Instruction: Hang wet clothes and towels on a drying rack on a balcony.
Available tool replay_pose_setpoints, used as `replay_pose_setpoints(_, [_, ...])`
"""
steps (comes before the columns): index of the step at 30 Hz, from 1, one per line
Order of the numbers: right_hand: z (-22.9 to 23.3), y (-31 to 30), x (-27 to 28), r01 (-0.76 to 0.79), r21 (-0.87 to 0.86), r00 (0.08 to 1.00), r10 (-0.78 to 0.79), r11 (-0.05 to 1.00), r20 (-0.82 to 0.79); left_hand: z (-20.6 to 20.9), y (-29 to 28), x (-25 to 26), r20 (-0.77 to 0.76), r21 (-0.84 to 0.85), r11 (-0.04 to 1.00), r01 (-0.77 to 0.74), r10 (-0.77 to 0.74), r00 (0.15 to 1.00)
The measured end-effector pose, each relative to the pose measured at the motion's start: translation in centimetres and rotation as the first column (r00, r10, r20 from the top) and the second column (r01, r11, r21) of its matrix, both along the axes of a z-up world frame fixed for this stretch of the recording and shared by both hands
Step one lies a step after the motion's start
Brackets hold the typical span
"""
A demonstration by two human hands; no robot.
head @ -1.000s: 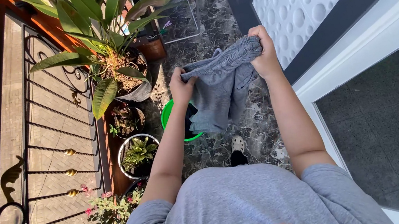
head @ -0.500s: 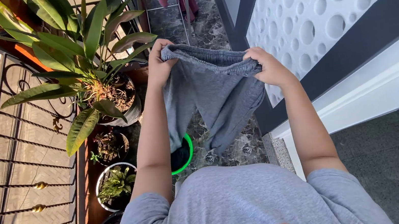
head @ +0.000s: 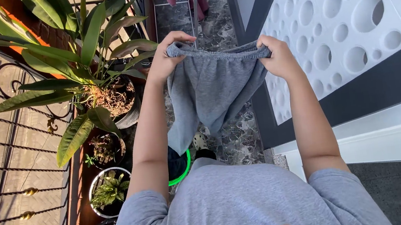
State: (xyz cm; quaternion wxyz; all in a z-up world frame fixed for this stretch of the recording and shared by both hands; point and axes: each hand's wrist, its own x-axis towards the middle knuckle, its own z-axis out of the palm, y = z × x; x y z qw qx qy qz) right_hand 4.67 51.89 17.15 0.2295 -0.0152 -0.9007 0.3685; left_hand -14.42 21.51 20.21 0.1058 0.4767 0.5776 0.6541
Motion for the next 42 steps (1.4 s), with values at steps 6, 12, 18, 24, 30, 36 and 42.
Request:
replay_pose_setpoints(6, [2.1, 2.4, -5.6, 0.274, 0.191, 0.960, -0.278, 0.943, -0.005, -2.5, 3.2, -7.5, -0.068, -0.285, 0.958, 0.010, -0.030, 0.997])
replay_pose_setpoints(12, [5.1, 5.1, -13.0, -0.067, -0.473, 0.968, -0.057, 0.879, -0.243, 0.6, 5.6, -12.5, -0.409, -0.410, 0.889, -0.204, 0.021, 0.912])
replay_pose_setpoints(18, [0.1, 11.3, -19.2, -0.113, -0.415, 0.953, -0.019, 0.903, -0.301, -4.1, 8.4, -21.4, -0.320, -0.583, 0.795, -0.166, -0.037, 0.947])
replay_pose_setpoints(24, [1.7, 11.3, -21.4, 0.050, -0.034, 0.957, -0.057, 0.998, -0.283, -4.3, 12.4, -24.4, -0.172, -0.641, 0.675, -0.365, 0.337, 0.926])
replay_pose_setpoints(30, [1.7, 14.9, -25.4, 0.091, -0.280, 0.946, -0.171, 0.956, -0.277, -6.6, 15.6, -27.3, -0.063, -0.154, 0.988, -0.028, 0.019, 0.998])
replay_pose_setpoints(36, [1.1, 20.0, -31.8, -0.072, -0.348, 0.829, -0.137, 0.935, -0.542, -6.7, 24.6, -28.2, 0.168, -0.061, 0.984, 0.167, -0.155, 0.973])
replay_pose_setpoints(42, [-0.2, 24.0, -39.0, -0.258, -0.493, 0.898, 0.018, 0.831, -0.440, -4.8, 34.8, -31.1, 0.348, -0.081, 0.950, 0.300, -0.256, 0.902])
